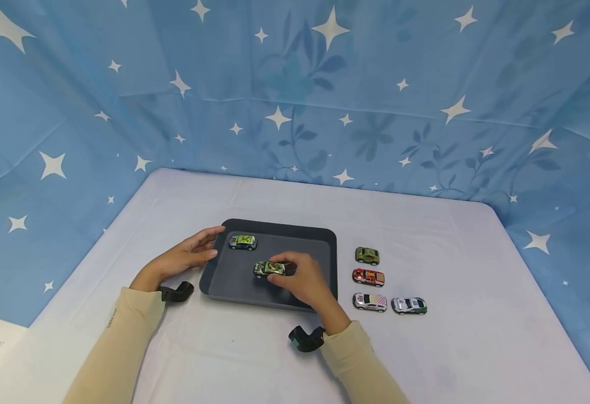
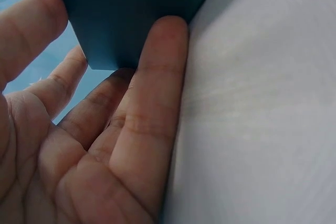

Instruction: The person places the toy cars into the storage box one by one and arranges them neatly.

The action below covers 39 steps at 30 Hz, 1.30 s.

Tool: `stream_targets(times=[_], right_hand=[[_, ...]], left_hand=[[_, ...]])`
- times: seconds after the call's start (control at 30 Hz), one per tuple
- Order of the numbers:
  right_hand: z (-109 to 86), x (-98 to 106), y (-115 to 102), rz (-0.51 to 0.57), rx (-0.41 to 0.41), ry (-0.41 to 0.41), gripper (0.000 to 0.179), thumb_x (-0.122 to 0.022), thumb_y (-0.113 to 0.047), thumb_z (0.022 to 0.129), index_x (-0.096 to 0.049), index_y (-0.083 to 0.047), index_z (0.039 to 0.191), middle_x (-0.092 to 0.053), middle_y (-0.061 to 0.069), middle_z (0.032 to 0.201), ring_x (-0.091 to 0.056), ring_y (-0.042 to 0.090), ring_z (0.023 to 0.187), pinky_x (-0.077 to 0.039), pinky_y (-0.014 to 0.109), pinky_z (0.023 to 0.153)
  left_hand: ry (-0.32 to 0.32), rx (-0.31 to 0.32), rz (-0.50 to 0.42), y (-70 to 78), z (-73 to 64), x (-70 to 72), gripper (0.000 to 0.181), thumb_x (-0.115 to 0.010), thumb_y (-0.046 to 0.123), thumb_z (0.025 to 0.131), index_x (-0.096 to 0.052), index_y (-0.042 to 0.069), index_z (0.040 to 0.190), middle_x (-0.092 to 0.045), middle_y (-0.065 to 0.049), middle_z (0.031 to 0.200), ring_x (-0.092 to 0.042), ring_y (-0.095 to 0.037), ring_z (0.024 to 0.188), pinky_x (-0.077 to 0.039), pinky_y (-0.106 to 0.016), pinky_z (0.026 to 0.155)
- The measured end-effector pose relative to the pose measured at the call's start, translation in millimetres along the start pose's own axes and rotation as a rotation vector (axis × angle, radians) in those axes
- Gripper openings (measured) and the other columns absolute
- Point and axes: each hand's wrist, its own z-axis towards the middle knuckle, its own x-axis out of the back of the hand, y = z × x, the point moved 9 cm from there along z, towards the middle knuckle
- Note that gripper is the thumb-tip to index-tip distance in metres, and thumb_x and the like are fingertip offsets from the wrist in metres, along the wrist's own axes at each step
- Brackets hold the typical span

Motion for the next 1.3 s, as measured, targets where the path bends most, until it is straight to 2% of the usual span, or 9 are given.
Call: stream_targets(times=[0.23,0.5,0.63,1.1,1.3], right_hand=[[3.1,-6.6,-2.0,0.004,-0.029,0.011,0.029,-0.086,-0.010,0.094,-0.080,-0.006,0.122,-0.072,0.018,0.133,-0.069,0.041,0.118,-0.059,0.057,0.095],[7.8,-14.2,-8.0,-0.031,-0.039,0.049,0.028,-0.087,-0.008,0.091,-0.081,-0.008,0.119,-0.076,0.012,0.123,-0.071,0.035,0.111,-0.060,0.052,0.088],[10.5,-19.1,-12.8,-0.045,-0.035,0.055,0.027,-0.088,-0.008,0.091,-0.082,-0.008,0.117,-0.077,0.011,0.121,-0.071,0.033,0.108,-0.060,0.051,0.086],[21.0,-33.9,-17.2,-0.052,-0.047,0.057,0.028,-0.088,-0.008,0.091,-0.082,-0.008,0.118,-0.077,0.011,0.121,-0.070,0.031,0.105,-0.058,0.054,0.090],[25.7,-38.2,-16.3,-0.067,-0.062,0.068,0.028,-0.088,-0.007,0.090,-0.081,-0.007,0.117,-0.077,0.009,0.113,-0.069,0.027,0.100,-0.057,0.050,0.087]], left_hand=[[0.002,0.008,0.002,-0.7,-0.3,0.0,0.074,-0.059,0.023,0.113,-0.019,0.009,0.174,-0.013,-0.025,0.179,-0.016,-0.052,0.162,-0.030,-0.069,0.124],[-0.005,0.002,0.015,-0.1,-0.4,1.0,0.075,-0.060,0.026,0.113,-0.018,0.010,0.174,-0.011,-0.024,0.179,-0.013,-0.052,0.162,-0.030,-0.068,0.124],[0.003,0.008,0.020,-0.1,-0.3,1.8,0.075,-0.060,0.025,0.113,-0.019,0.011,0.174,-0.012,-0.024,0.179,-0.014,-0.052,0.162,-0.030,-0.068,0.124],[0.017,0.033,0.001,-0.3,2.5,0.9,0.072,-0.059,0.018,0.113,-0.021,0.011,0.174,-0.017,-0.024,0.178,-0.019,-0.050,0.162,-0.032,-0.066,0.124],[0.023,0.037,-0.012,0.9,1.0,1.7,0.072,-0.059,0.017,0.113,-0.021,0.011,0.174,-0.019,-0.025,0.177,-0.021,-0.050,0.162,-0.032,-0.066,0.124]])
